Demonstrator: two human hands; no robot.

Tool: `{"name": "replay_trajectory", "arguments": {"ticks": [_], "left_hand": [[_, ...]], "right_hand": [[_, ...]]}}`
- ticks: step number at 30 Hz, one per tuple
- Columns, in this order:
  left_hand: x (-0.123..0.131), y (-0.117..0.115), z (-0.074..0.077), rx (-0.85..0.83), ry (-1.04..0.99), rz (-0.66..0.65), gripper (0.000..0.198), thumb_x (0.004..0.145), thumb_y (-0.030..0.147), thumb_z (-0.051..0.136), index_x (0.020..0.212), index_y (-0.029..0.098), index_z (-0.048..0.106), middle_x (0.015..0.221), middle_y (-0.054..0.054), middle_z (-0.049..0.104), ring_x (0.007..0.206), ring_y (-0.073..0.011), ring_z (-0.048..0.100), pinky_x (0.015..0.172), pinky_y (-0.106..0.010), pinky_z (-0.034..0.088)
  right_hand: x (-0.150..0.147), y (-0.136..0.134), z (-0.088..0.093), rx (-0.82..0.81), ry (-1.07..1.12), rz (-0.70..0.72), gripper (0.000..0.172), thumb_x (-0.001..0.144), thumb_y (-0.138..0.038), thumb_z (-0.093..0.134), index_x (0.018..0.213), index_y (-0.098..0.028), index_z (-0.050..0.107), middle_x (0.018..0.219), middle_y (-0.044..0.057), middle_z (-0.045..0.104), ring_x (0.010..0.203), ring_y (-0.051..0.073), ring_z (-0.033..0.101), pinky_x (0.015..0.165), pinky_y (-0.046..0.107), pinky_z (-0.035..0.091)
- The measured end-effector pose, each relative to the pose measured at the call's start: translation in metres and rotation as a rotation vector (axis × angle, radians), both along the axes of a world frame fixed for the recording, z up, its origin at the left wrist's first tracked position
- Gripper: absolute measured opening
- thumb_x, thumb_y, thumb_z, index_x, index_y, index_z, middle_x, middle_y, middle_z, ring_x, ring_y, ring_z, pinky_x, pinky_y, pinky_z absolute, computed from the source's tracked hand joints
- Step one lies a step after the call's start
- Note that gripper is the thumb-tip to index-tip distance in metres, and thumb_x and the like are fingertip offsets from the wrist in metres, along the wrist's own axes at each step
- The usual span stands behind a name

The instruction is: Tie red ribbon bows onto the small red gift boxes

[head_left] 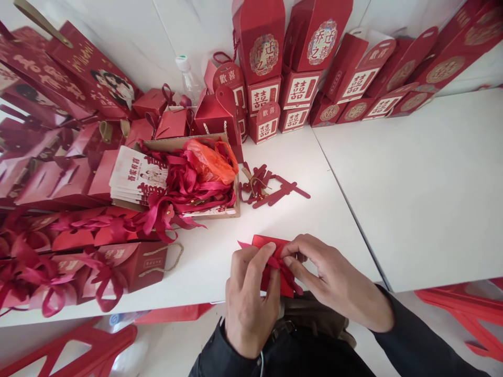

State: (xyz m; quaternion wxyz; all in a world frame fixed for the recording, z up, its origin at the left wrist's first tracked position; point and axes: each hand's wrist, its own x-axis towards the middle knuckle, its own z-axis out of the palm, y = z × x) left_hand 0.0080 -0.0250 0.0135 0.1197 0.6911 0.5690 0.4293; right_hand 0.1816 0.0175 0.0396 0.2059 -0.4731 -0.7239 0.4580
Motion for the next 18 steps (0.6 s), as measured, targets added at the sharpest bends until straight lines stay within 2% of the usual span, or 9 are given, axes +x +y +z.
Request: {"name": "replay_trajectory", "arguments": {"ticks": [3, 8, 13, 18], "left_hand": [[-0.0030, -0.0001, -0.0002, -0.017, 0.019, 0.012, 0.044, 0.089, 0.003, 0.061, 0.129, 0.020, 0.058, 0.102, -0.005, 0.061, 0.087, -0.0143, 0.068, 0.070, -0.022, 0.058], [-0.0088, -0.0005, -0.0004, -0.074, -0.001, -0.050, 0.048, 0.092, 0.005, 0.060, 0.137, 0.021, 0.053, 0.104, -0.007, 0.069, 0.093, -0.0176, 0.069, 0.080, -0.028, 0.059], [-0.0093, -0.0007, 0.0006, -0.068, -0.073, -0.080, 0.048, 0.093, 0.002, 0.057, 0.136, 0.022, 0.055, 0.096, -0.004, 0.067, 0.085, -0.0137, 0.066, 0.075, -0.023, 0.056], [-0.0090, -0.0020, -0.0015, -0.094, -0.070, -0.038, 0.042, 0.091, 0.001, 0.056, 0.127, 0.021, 0.059, 0.085, 0.000, 0.063, 0.072, -0.0114, 0.061, 0.068, -0.021, 0.054]], "right_hand": [[0.0012, -0.0011, -0.0009, -0.002, 0.006, -0.004, 0.015, 0.107, -0.027, 0.047, 0.100, -0.024, 0.060, 0.095, 0.002, 0.063, 0.084, 0.018, 0.064, 0.072, 0.033, 0.051], [0.0021, -0.0017, -0.0019, -0.036, 0.024, -0.012, 0.015, 0.107, -0.028, 0.047, 0.100, -0.025, 0.060, 0.097, 0.002, 0.063, 0.083, 0.017, 0.064, 0.068, 0.031, 0.051], [0.0009, -0.0012, -0.0023, -0.055, 0.035, -0.024, 0.015, 0.107, -0.030, 0.048, 0.098, -0.025, 0.059, 0.095, 0.002, 0.063, 0.080, 0.017, 0.063, 0.063, 0.030, 0.049], [0.0032, -0.0022, -0.0035, -0.010, -0.014, -0.034, 0.017, 0.108, -0.033, 0.047, 0.096, -0.025, 0.057, 0.093, 0.000, 0.063, 0.079, 0.016, 0.060, 0.061, 0.029, 0.045]]}}
